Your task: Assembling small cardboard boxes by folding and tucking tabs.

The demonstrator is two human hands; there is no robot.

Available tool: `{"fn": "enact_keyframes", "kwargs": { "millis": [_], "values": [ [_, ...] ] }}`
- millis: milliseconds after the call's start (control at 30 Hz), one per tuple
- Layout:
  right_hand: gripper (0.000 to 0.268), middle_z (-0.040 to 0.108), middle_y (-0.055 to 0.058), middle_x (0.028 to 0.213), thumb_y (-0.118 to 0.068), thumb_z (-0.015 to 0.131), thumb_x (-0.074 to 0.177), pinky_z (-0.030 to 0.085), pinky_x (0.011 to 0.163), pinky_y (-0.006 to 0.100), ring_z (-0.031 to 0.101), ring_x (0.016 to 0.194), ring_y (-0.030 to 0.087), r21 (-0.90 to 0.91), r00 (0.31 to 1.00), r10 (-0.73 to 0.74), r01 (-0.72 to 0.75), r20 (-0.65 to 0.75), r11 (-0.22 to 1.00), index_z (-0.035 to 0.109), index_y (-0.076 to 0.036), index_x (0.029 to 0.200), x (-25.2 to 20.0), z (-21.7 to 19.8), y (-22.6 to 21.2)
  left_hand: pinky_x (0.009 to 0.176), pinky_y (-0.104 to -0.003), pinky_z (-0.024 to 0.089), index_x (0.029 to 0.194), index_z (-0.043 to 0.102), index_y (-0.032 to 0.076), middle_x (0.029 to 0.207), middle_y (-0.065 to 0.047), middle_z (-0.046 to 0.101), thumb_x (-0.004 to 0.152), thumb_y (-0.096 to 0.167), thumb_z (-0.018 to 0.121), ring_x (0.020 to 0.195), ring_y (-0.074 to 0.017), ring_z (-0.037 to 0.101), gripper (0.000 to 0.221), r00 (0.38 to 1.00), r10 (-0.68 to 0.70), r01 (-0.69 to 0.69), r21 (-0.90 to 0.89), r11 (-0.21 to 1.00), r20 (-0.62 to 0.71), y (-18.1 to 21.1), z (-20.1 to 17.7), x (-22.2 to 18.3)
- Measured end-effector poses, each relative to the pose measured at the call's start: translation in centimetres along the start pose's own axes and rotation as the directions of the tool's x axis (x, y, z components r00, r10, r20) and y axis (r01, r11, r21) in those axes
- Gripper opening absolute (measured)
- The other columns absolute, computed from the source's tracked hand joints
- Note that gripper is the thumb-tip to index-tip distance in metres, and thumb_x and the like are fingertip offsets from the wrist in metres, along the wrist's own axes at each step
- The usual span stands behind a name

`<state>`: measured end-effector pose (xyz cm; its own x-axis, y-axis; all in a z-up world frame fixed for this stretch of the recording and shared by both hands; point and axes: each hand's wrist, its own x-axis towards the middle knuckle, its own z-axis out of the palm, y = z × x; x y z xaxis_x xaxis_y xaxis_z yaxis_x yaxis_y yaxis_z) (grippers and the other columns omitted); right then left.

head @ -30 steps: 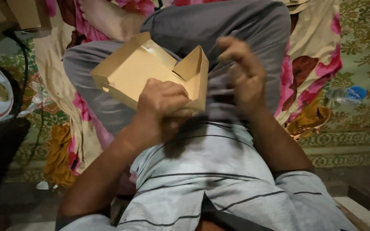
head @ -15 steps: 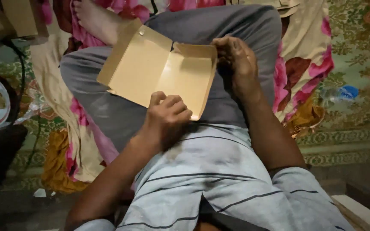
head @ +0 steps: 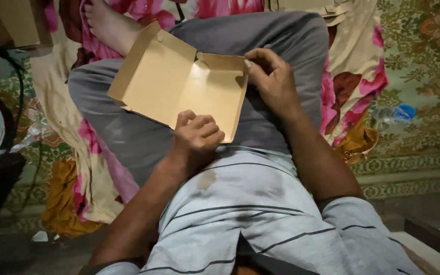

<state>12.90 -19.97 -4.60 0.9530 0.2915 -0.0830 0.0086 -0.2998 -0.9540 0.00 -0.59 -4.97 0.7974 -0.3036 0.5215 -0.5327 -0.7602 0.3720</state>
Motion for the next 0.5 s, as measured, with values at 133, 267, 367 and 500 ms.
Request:
{"fn": "enact_keyframes", "kwargs": {
  "millis": [133, 267, 367, 500],
  "values": [
    [0.029, 0.069, 0.008, 0.097, -0.015, 0.071, 0.096, 0.052, 0.071, 0.026, 0.063, 0.08, 0.015, -0.191, 0.995, -0.038, 0.054, 0.088, 0.98, 0.067, 0.002, 0.118, 1.1, -0.2, 0.2, 0.087, -0.038, 0.04, 0.072, 0.058, 0.014, 0.071, 0.0, 0.056, 0.078, 0.006, 0.074, 0.081, -0.0158, 0.063, 0.018, 0.999, 0.032, -0.033, 0.026, 0.999, 0.041, 0.1, -0.9, 0.6],
    [0.027, 0.075, 0.014, 0.086, -0.017, 0.073, 0.093, 0.055, 0.056, 0.036, 0.07, 0.07, 0.027, -0.527, 0.985, -0.126, 0.168, 0.115, 0.833, 0.074, 0.001, 0.113, 1.9, -0.3, 1.2, 0.086, -0.039, 0.041, 0.07, 0.059, 0.014, 0.07, -0.001, 0.052, 0.087, 0.004, 0.066, 0.08, -0.0182, 0.06, 0.02, 0.996, 0.087, -0.086, 0.051, 0.995, -0.027, -0.4, 0.4, 0.3],
    [0.021, 0.075, 0.02, 0.088, -0.011, 0.07, 0.097, 0.061, 0.057, 0.041, 0.075, 0.076, 0.036, -0.579, 0.971, -0.185, 0.241, 0.154, 0.779, 0.075, 0.001, 0.114, 2.4, -0.3, 1.1, 0.083, -0.04, 0.041, 0.069, 0.057, 0.014, 0.067, 0.0, 0.048, 0.094, 0.002, 0.062, 0.076, -0.0194, 0.059, 0.028, 0.988, 0.124, -0.119, 0.06, 0.991, -0.089, -0.7, 0.9, 0.1],
    [0.021, 0.075, 0.02, 0.092, -0.006, 0.069, 0.097, 0.062, 0.067, 0.045, 0.074, 0.084, 0.041, -0.553, 0.922, -0.338, 0.385, 0.19, 0.739, 0.074, 0.001, 0.115, 2.1, -0.6, 0.5, 0.084, -0.042, 0.042, 0.071, 0.061, 0.013, 0.066, -0.001, 0.049, 0.095, 0.003, 0.063, 0.075, -0.0206, 0.058, 0.026, 0.988, 0.145, -0.141, 0.056, 0.988, -0.058, -1.1, 1.2, 0.1]
  ]
}}
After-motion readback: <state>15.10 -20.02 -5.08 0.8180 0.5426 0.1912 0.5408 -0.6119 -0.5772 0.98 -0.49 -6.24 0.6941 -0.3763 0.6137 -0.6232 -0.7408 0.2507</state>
